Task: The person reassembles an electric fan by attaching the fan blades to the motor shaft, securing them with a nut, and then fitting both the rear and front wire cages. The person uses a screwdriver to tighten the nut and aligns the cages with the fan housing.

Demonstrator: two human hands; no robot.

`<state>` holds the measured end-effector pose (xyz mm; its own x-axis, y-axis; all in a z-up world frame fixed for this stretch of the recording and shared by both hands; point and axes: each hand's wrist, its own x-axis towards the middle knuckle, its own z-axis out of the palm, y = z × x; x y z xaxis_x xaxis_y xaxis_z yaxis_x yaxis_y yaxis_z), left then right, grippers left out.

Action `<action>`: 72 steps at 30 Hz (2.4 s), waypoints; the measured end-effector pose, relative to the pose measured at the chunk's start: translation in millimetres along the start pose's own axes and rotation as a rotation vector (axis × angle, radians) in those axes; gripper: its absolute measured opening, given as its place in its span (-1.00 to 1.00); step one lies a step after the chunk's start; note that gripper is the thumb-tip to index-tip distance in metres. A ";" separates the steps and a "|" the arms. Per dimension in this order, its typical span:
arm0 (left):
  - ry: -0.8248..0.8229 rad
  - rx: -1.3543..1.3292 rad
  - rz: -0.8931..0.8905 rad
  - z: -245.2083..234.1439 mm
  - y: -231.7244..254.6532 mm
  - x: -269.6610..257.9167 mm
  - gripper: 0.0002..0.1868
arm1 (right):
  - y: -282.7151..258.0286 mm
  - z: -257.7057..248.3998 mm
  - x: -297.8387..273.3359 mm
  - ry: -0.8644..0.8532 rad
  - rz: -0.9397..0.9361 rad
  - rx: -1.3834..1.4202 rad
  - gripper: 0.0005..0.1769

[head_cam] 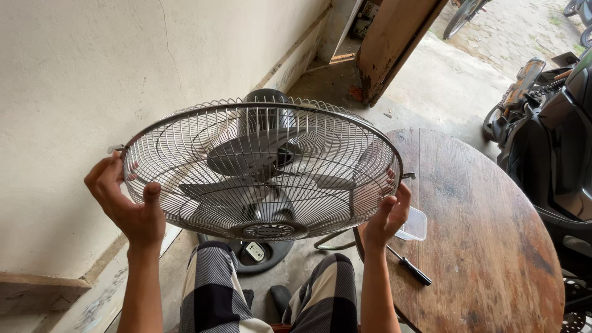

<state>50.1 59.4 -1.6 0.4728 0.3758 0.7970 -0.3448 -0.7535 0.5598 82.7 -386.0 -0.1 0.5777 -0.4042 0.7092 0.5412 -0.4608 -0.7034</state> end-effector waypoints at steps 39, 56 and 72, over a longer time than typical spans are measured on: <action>-0.008 -0.156 -0.154 -16.9 16.2 0.0 -0.20 | -12.9 -20.4 -4.3 0.005 0.230 -0.010 -0.28; -0.083 -0.135 -0.202 -46.8 39.9 2.7 -0.26 | -30.4 -51.6 -10.3 0.011 0.384 0.080 -0.40; -0.068 -0.064 -0.074 -13.7 6.1 8.6 -0.25 | -11.6 -5.8 -5.8 0.026 0.184 0.093 -0.34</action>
<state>40.9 65.4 11.8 0.5520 0.3901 0.7370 -0.3569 -0.6882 0.6316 69.6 -382.9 4.2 0.6567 -0.4956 0.5685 0.4827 -0.3030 -0.8217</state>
